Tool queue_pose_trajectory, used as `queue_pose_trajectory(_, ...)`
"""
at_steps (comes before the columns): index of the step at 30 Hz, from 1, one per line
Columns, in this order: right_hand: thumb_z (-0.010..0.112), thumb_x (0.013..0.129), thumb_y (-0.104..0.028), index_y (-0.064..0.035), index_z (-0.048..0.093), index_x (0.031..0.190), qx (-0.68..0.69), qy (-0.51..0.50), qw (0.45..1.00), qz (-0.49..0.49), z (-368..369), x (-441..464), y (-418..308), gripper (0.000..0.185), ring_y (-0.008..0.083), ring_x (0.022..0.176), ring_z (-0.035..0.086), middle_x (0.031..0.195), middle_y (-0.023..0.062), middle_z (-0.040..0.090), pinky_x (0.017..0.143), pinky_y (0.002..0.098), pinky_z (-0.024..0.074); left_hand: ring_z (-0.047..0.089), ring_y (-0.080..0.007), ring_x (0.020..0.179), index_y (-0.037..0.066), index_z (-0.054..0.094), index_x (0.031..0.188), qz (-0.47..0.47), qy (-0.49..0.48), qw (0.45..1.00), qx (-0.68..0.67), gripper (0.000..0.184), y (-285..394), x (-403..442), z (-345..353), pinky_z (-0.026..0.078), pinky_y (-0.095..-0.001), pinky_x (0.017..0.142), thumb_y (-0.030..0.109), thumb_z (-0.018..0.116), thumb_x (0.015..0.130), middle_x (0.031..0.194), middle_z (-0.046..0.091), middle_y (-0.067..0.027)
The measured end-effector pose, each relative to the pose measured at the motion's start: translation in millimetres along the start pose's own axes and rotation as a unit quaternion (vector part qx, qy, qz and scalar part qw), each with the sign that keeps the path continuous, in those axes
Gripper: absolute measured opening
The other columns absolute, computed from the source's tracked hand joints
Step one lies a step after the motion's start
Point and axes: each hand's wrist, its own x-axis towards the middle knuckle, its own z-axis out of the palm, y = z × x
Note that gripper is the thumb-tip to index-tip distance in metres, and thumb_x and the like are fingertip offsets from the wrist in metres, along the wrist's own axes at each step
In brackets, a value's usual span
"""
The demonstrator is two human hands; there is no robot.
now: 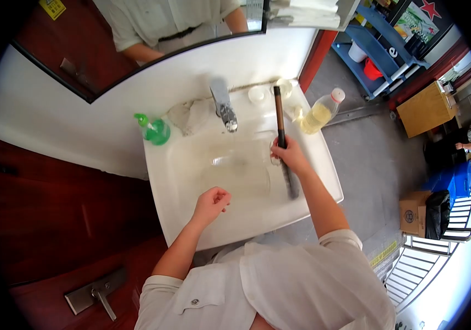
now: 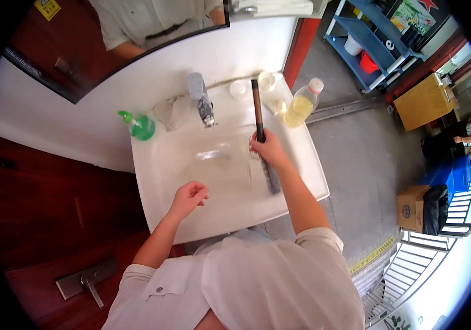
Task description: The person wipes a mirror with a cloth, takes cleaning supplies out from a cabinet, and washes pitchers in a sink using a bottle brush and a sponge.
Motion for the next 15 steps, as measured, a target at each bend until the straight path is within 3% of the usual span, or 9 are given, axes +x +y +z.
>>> queue_pose_trajectory(4, 0.062, 0.075, -0.007, -0.0036, 0.050, 0.084, -0.047, -0.007, 0.999, -0.005, 7.9, -8.1, -5.5, 0.015, 0.0116, 0.062, 0.059, 0.070, 0.0028, 0.056, 0.056, 0.0247, 0.0473, 0.053, -0.0091, 0.054, 0.002, 0.055, 0.090, 0.147, 0.172, 0.970, -0.088, 0.028, 80.7, 53.6, 7.1, 0.045, -0.0213, 0.050, 0.029, 0.054, 0.089, 0.071, 0.059, -0.0042)
queue_pose_trajectory(6, 0.062, 0.075, -0.008, -0.0034, 0.050, 0.083, -0.038, -0.013, 0.999, 0.005, 13.4, -9.9, -10.0, 0.015, 0.0117, 0.063, 0.059, 0.069, 0.0030, 0.055, 0.056, 0.0247, 0.0473, 0.052, -0.0090, 0.054, 0.000, 0.054, 0.090, 0.144, 0.185, 0.971, -0.053, 0.036, 119.6, 87.3, -6.5, 0.043, -0.0221, 0.049, 0.036, 0.050, 0.090, 0.071, 0.060, -0.0060)
queue_pose_trajectory(8, 0.062, 0.076, -0.004, -0.0041, 0.050, 0.083, -0.031, -0.023, 0.999, 0.009, 17.1, -13.1, -10.7, 0.014, 0.0119, 0.064, 0.058, 0.071, 0.0026, 0.055, 0.058, 0.0241, 0.0468, 0.051, -0.0099, 0.051, 0.000, 0.053, 0.092, 0.040, 0.100, 0.980, -0.170, 0.041, 157.5, 108.0, -11.2, 0.043, -0.0236, 0.049, 0.040, 0.044, 0.092, 0.073, 0.061, -0.0081)
queue_pose_trajectory(11, 0.061, 0.074, -0.007, -0.0035, 0.050, 0.082, -0.050, -0.016, 0.999, 0.006, 22.4, -14.7, -14.7, 0.014, 0.0118, 0.063, 0.060, 0.069, 0.0033, 0.056, 0.057, 0.0248, 0.0471, 0.050, -0.0115, 0.049, 0.000, 0.052, 0.091, 0.027, 0.059, 0.967, -0.245, 0.039, 175.5, 127.8, -15.2, 0.044, -0.0259, 0.049, 0.038, 0.041, 0.092, 0.073, 0.062, -0.0097)
queue_pose_trajectory(15, 0.060, 0.074, -0.006, -0.0037, 0.050, 0.082, -0.015, -0.022, 1.000, -0.004, 24.2, -7.0, -2.6, 0.013, 0.0117, 0.062, 0.059, 0.069, 0.0032, 0.056, 0.057, 0.0252, 0.0470, 0.050, -0.0117, 0.049, 0.001, 0.053, 0.091, 0.024, 0.061, 0.970, -0.233, 0.035, 179.6, 129.5, -22.0, 0.043, -0.0260, 0.049, 0.033, 0.040, 0.092, 0.074, 0.063, -0.0103)
